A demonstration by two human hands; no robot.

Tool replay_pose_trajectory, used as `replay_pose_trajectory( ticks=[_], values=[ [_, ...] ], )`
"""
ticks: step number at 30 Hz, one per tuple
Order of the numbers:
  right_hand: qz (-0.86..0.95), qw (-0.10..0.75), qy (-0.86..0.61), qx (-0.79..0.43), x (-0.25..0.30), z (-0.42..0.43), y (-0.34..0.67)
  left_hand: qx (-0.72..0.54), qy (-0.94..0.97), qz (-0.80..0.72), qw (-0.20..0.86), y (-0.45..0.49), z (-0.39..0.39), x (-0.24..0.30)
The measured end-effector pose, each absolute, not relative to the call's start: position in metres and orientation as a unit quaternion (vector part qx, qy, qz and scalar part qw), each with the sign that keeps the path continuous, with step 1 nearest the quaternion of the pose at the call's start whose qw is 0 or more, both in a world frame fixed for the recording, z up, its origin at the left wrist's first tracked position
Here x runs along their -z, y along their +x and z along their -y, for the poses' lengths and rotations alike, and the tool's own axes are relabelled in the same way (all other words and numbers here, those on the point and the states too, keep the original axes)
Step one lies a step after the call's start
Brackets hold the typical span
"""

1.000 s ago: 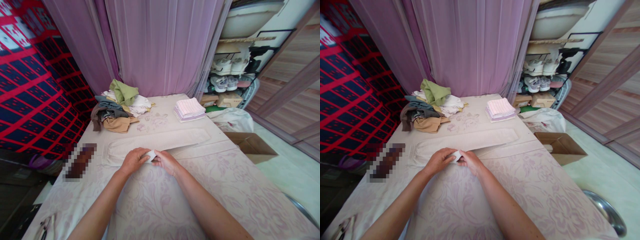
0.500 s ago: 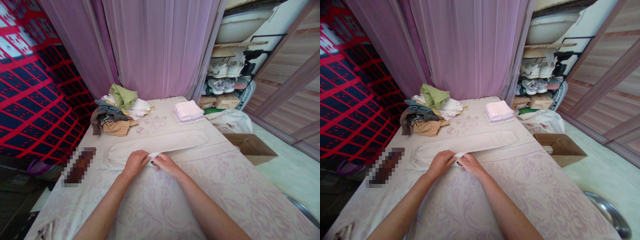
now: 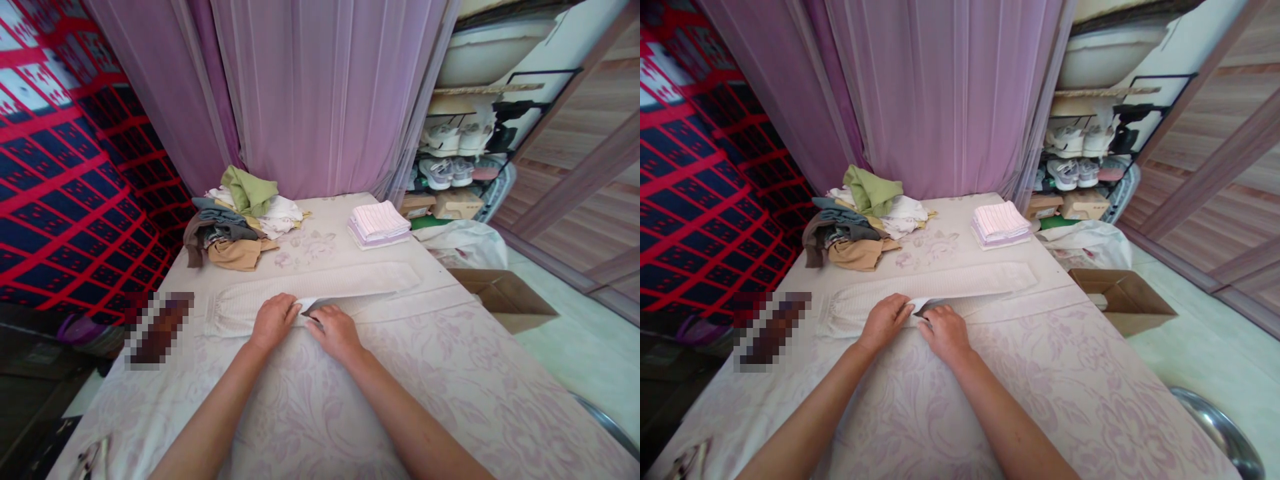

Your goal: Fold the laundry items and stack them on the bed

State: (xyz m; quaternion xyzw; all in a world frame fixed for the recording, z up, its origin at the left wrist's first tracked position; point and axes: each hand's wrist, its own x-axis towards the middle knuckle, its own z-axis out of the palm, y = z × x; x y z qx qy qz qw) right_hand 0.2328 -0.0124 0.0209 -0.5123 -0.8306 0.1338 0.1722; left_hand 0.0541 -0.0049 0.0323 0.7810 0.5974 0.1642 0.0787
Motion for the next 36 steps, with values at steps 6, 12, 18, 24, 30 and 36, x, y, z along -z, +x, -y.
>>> replay_pose_trajectory(
  ticks=[6,12,18,24,30,36],
  values=[
    [0.818,0.129,-0.555,-0.085,-0.019,0.006,0.239,-0.108,0.773,-0.624,0.021,0.061,0.005,-0.030],
    [0.811,0.166,-0.555,-0.080,-0.011,0.005,0.241,-0.080,0.765,-0.639,0.016,0.065,0.006,-0.025],
    [0.855,0.213,-0.465,-0.089,-0.009,0.012,0.241,-0.093,0.740,-0.665,0.039,0.067,0.003,-0.028],
    [0.884,0.165,-0.432,-0.069,-0.014,0.016,0.234,-0.088,0.730,-0.678,0.021,0.068,0.003,-0.022],
    [0.873,0.123,-0.465,-0.077,-0.021,0.014,0.229,-0.168,0.737,-0.648,0.095,0.059,0.004,-0.025],
    [0.879,0.143,-0.449,-0.073,-0.019,0.015,0.231,-0.212,0.738,-0.622,0.153,0.052,0.002,-0.030]
  ],
)
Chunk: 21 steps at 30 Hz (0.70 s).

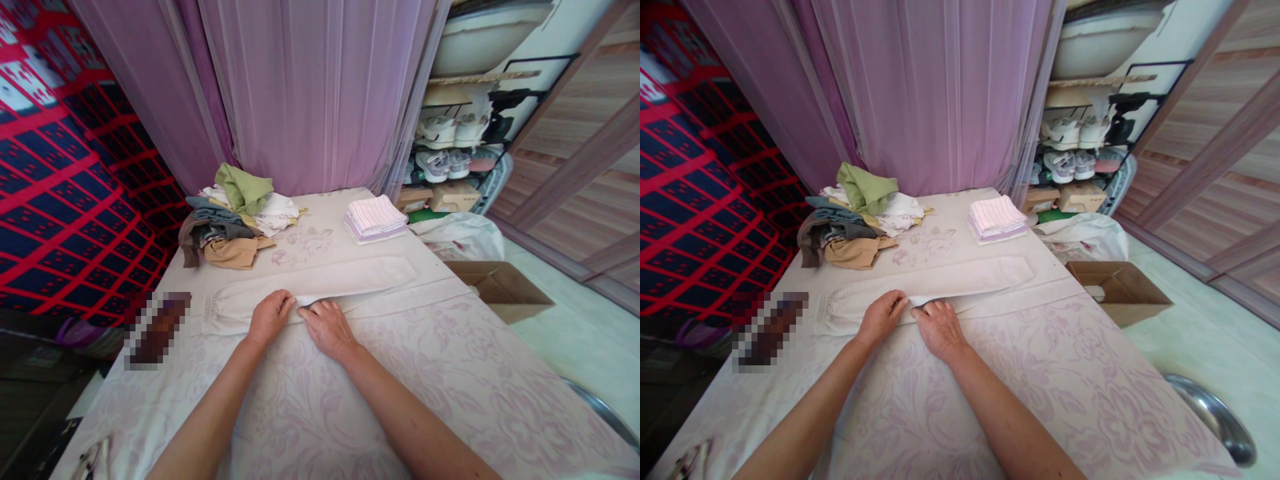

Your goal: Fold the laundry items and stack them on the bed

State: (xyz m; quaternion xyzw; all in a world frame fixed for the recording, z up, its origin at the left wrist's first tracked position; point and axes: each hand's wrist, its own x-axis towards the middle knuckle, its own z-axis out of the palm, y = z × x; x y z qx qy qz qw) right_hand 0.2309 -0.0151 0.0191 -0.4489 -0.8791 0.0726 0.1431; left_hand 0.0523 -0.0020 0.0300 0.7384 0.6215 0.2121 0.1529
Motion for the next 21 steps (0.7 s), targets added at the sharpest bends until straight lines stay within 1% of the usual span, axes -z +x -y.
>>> replay_pose_trajectory(
  ticks=[4,10,17,21],
  values=[
    [0.889,0.134,-0.432,-0.067,-0.017,0.015,0.230,-0.220,0.727,-0.632,0.157,0.055,0.002,-0.028],
    [0.869,0.123,-0.475,-0.063,-0.019,0.016,0.221,-0.240,0.733,-0.620,0.145,0.056,0.006,-0.026],
    [0.855,0.134,-0.496,-0.075,-0.018,0.019,0.220,-0.183,0.774,-0.585,0.158,0.049,0.010,-0.027],
    [0.852,0.138,-0.499,-0.075,-0.017,0.020,0.220,-0.176,0.759,-0.610,0.145,0.048,0.011,-0.024]
  ],
)
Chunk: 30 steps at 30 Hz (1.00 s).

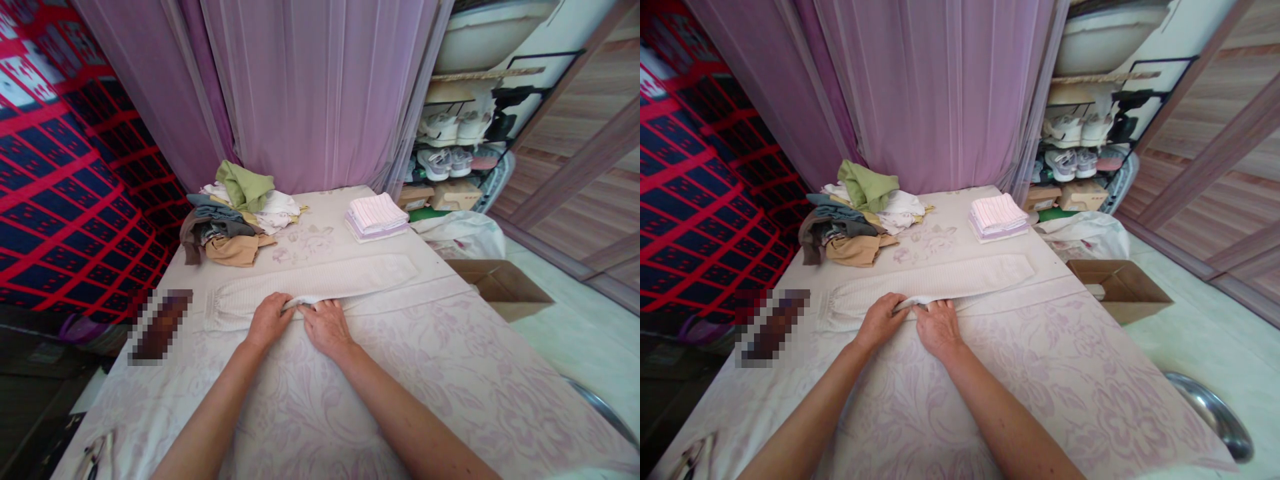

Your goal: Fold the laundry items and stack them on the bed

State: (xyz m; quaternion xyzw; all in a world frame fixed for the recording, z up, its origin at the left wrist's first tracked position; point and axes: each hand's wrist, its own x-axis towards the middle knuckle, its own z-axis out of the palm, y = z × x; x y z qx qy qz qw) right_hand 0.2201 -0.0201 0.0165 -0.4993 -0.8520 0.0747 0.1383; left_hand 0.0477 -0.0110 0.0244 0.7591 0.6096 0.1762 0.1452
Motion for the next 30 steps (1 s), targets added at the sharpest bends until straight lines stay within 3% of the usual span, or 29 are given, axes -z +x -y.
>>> replay_pose_trajectory(
  ticks=[30],
  values=[
    [0.838,0.174,-0.511,-0.081,-0.010,0.025,0.241,-0.184,0.781,-0.596,0.036,0.057,0.013,-0.012]
  ],
)
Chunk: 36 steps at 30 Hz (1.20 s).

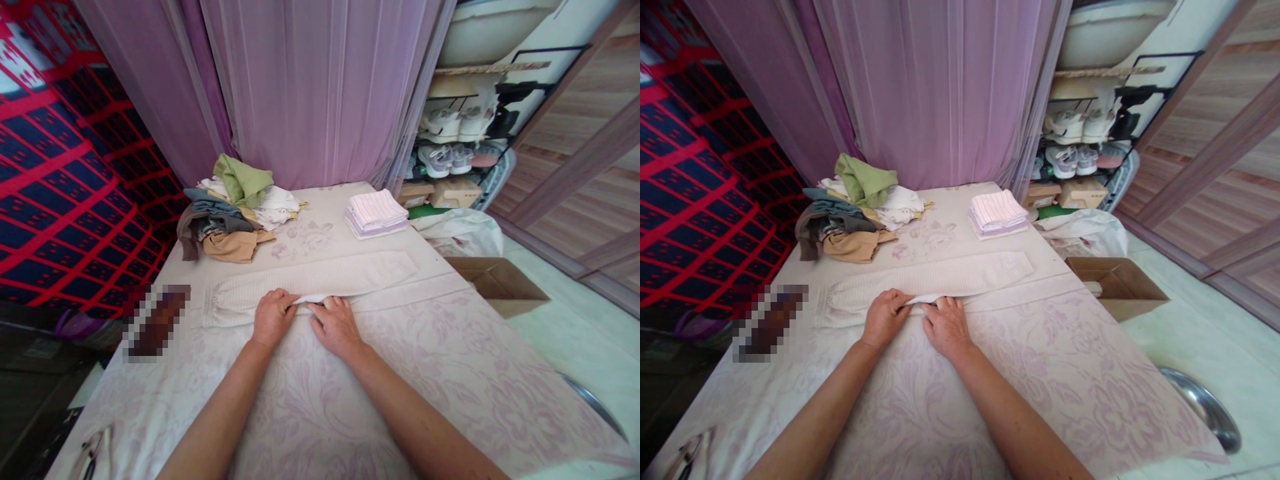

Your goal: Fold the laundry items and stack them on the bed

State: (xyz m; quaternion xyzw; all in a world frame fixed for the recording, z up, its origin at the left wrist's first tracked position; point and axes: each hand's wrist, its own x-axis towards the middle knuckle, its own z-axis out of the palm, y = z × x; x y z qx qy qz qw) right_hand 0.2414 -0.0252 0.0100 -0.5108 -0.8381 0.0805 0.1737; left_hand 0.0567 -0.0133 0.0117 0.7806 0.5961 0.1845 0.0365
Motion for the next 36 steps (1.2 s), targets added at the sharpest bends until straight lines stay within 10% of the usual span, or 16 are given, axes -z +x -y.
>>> replay_pose_trajectory(
  ticks=[36],
  values=[
    [0.811,0.296,-0.498,-0.080,0.002,0.035,0.281,-0.115,0.817,-0.565,-0.027,0.098,0.033,-0.017]
  ],
)
